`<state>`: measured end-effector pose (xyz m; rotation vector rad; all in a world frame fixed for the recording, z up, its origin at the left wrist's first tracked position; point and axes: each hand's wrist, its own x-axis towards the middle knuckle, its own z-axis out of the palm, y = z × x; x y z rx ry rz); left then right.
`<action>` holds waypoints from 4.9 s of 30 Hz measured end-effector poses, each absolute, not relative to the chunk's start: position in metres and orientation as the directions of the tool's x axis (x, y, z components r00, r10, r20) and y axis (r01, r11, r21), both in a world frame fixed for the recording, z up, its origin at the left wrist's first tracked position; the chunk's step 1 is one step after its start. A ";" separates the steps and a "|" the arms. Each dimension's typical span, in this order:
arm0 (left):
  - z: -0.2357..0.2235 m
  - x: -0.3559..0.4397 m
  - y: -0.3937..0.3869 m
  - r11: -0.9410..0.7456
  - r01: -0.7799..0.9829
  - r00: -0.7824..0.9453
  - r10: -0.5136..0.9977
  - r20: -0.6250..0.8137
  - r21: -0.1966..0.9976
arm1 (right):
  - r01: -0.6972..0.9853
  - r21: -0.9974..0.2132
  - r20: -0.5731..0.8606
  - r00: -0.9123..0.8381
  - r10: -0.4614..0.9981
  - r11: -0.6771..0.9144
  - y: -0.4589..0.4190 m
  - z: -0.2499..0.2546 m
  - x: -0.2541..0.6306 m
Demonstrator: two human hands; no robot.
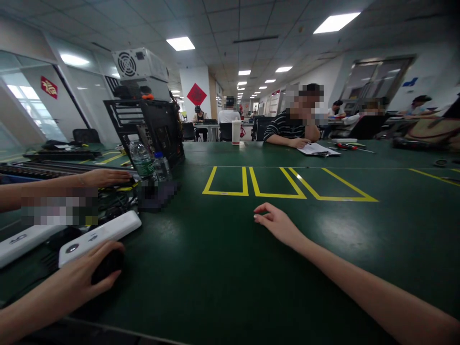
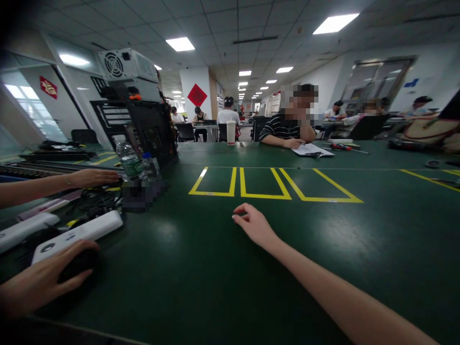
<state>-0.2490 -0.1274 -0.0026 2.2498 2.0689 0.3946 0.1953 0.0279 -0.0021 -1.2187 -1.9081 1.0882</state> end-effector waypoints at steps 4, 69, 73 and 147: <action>-0.017 -0.273 -0.135 -0.047 0.977 0.007 0.982 0.191 0.206 | 0.431 -0.879 0.072 -0.305 0.950 0.205 0.040 -0.005 0.218; -0.005 0.011 0.064 -0.750 0.609 0.607 0.650 0.458 0.258 | 0.134 -0.905 0.305 -0.454 0.837 0.403 0.063 -0.017 0.185; -0.004 0.011 0.061 -0.757 0.607 0.610 0.638 0.470 0.241 | 0.106 -0.910 0.308 -0.473 0.826 0.400 0.060 -0.016 0.186; -0.003 0.019 0.059 -0.674 0.692 0.523 0.715 0.465 0.258 | 0.004 -0.964 0.239 -0.435 0.868 0.267 0.059 -0.013 0.182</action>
